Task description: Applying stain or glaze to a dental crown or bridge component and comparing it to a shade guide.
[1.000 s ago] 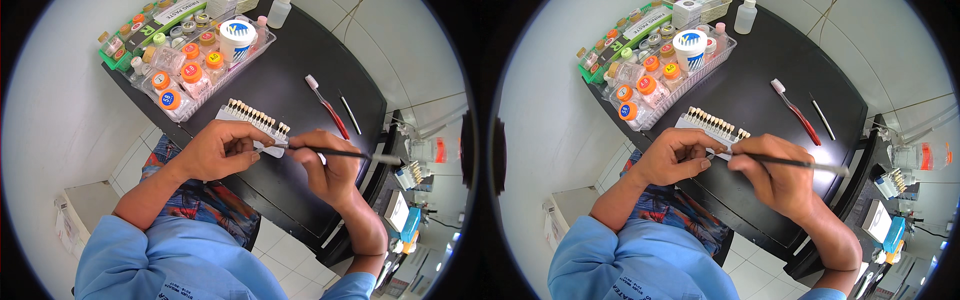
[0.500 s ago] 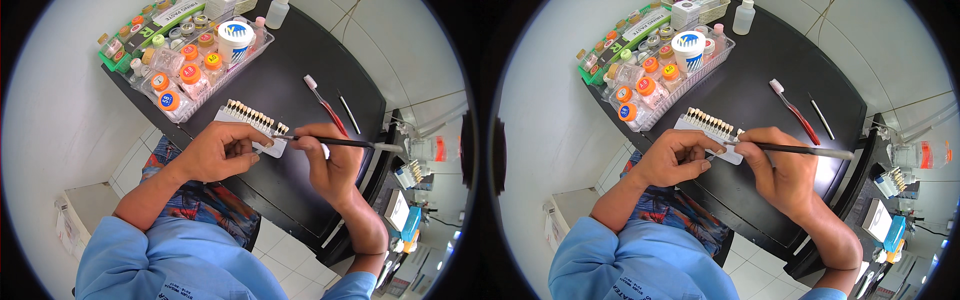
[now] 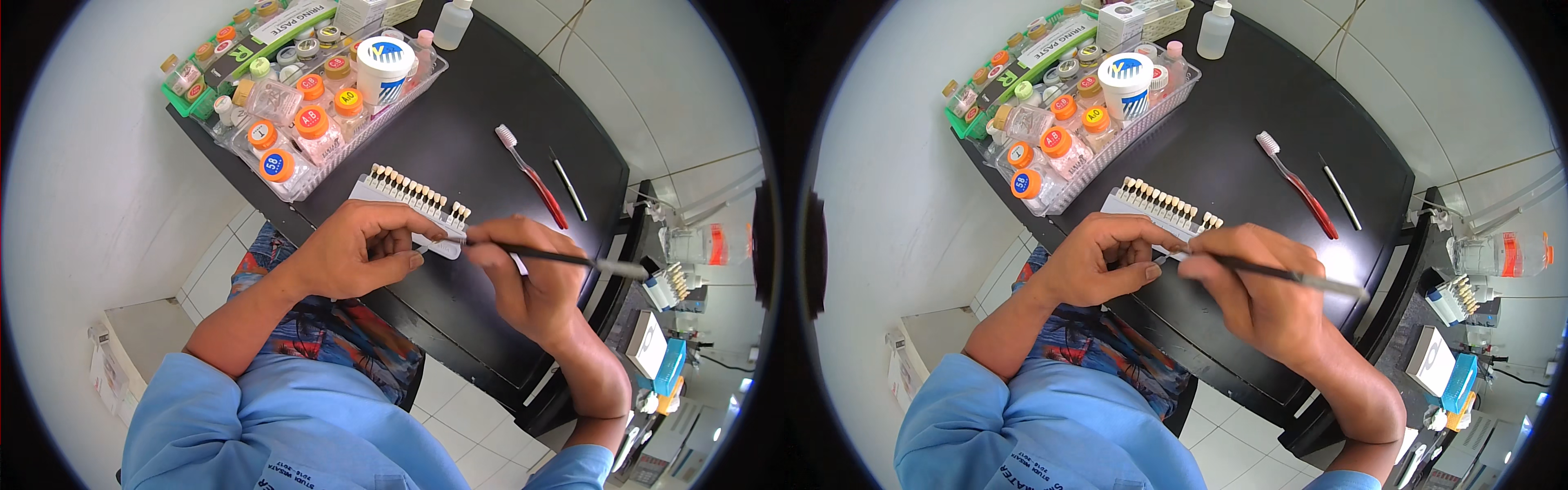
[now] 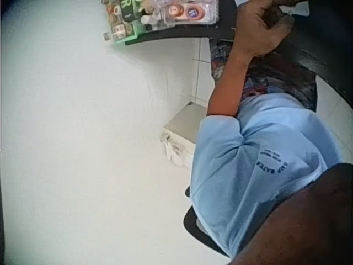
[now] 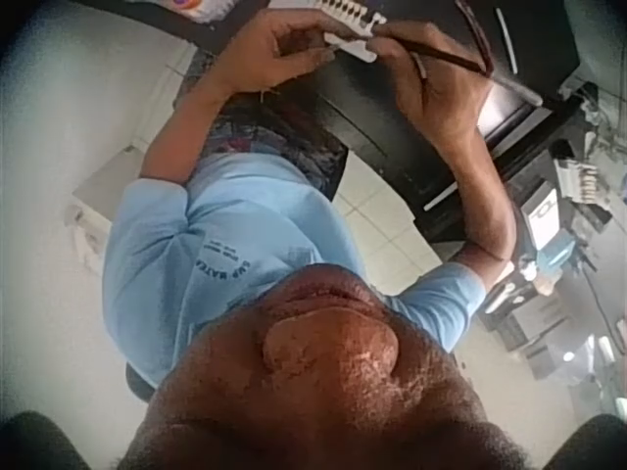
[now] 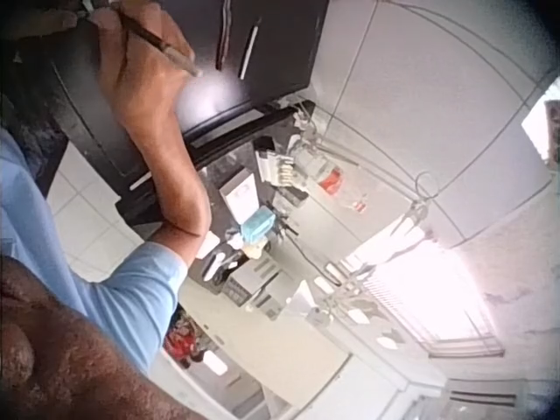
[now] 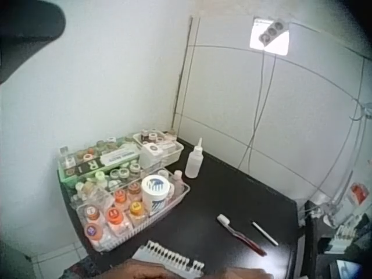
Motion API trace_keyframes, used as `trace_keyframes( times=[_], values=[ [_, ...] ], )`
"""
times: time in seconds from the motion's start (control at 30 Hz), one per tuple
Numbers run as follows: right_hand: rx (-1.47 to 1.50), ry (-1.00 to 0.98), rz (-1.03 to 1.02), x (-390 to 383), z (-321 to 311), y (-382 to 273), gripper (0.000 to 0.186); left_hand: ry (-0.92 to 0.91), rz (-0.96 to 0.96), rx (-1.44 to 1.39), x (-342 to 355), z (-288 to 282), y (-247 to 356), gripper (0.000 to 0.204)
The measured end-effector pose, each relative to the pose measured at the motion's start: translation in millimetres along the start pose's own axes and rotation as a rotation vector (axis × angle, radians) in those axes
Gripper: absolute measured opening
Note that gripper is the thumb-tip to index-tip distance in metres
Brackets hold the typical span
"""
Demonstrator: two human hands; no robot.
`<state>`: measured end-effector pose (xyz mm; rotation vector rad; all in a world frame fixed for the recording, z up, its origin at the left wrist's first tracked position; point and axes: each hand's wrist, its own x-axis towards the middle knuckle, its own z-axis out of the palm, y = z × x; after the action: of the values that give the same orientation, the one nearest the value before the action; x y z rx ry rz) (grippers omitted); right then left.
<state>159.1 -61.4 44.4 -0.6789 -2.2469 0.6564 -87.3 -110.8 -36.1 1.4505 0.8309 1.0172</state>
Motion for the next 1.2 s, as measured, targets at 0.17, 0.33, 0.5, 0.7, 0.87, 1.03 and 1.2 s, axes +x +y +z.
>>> trace_keyframes(
  times=[0.17,0.33,0.5,0.7,0.87,1.03,1.2],
  values=[
    [-0.002,0.054,-0.058,3,-1,2,0.017,-0.017,-0.086,-0.101,-1,-1,1,0.034],
    [-0.067,0.118,-0.092,2,-1,7,0.02,-0.028,-0.113,-0.149,0,-3,3,0.033],
    [-0.141,0.017,-0.076,1,1,8,0.019,-0.029,-0.116,-0.208,0,-3,0,0.034],
    [-0.011,0.005,-0.131,1,0,7,0.021,-0.042,-0.127,-0.211,0,-3,2,0.036],
    [-0.014,0.032,-0.113,2,-2,8,0.02,-0.041,-0.126,-0.182,-1,-3,4,0.035],
    [-0.01,0.087,-0.092,1,-1,9,0.017,-0.022,-0.103,-0.184,0,-1,2,0.033],
    [-0.087,0.054,-0.025,0,-2,7,0.017,-0.002,-0.088,-0.185,-1,0,0,0.033]
  ],
)
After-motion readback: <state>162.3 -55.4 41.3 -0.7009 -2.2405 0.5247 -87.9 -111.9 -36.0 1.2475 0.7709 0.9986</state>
